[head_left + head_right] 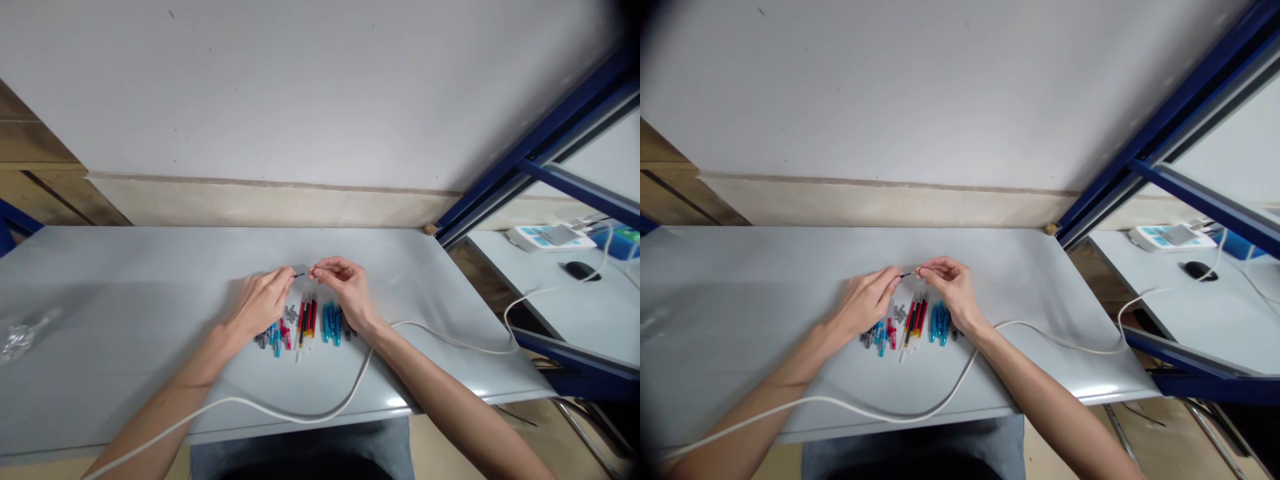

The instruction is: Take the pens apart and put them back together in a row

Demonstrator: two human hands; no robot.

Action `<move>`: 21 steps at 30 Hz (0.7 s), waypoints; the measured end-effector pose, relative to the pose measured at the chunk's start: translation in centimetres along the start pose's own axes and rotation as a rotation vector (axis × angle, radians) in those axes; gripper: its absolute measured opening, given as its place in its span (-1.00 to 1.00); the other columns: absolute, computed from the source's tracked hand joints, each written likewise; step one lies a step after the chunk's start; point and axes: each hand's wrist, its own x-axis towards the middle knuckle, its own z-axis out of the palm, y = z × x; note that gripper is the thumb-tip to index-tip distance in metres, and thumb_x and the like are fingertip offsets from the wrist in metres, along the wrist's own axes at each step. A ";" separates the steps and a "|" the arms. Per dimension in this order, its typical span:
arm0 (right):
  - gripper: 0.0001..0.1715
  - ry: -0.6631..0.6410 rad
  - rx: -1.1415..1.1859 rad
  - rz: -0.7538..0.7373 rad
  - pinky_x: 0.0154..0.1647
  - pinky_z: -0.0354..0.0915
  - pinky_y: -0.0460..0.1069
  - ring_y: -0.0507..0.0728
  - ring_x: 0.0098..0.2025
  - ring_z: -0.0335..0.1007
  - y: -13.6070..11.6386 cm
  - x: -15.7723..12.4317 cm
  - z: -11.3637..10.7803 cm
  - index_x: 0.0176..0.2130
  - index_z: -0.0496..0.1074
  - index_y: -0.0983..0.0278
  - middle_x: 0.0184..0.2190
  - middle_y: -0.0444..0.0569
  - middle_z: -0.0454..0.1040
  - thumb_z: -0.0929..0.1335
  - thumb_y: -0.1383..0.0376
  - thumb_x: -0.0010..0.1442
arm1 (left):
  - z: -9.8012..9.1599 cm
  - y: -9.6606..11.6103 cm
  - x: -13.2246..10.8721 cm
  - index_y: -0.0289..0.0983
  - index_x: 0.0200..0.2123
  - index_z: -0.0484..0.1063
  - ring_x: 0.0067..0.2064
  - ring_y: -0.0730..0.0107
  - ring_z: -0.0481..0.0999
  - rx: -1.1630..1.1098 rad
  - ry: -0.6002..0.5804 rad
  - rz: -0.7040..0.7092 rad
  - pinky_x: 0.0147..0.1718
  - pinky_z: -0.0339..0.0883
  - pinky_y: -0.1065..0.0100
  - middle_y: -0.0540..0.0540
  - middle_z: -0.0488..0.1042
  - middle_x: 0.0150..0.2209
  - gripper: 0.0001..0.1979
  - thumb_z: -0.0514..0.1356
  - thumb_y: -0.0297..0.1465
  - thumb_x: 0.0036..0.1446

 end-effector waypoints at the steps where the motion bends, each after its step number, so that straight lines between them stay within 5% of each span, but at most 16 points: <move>1: -0.81 0.001 -0.001 0.000 -0.10 0.45 0.06 0.15 -0.23 0.58 0.0 0.0 0.0 -0.28 0.57 0.23 -0.32 -0.02 0.65 0.55 0.22 0.09 | 0.0 0.0 0.0 -0.18 -0.14 0.40 -0.37 0.34 0.48 0.001 -0.001 0.002 -0.40 0.07 0.34 -0.02 0.52 -0.33 -0.75 -0.07 -0.37 0.44; 21: -0.74 0.001 -0.040 -0.011 -0.08 0.43 0.07 0.15 -0.23 0.56 -0.3 -0.4 -0.1 -0.29 0.56 0.22 -0.31 -0.03 0.62 0.56 0.13 0.08 | -0.2 0.3 0.0 -0.18 -0.15 0.40 -0.37 0.34 0.50 0.005 -0.039 0.000 -0.40 0.09 0.34 -0.02 0.54 -0.33 -0.75 -0.07 -0.36 0.44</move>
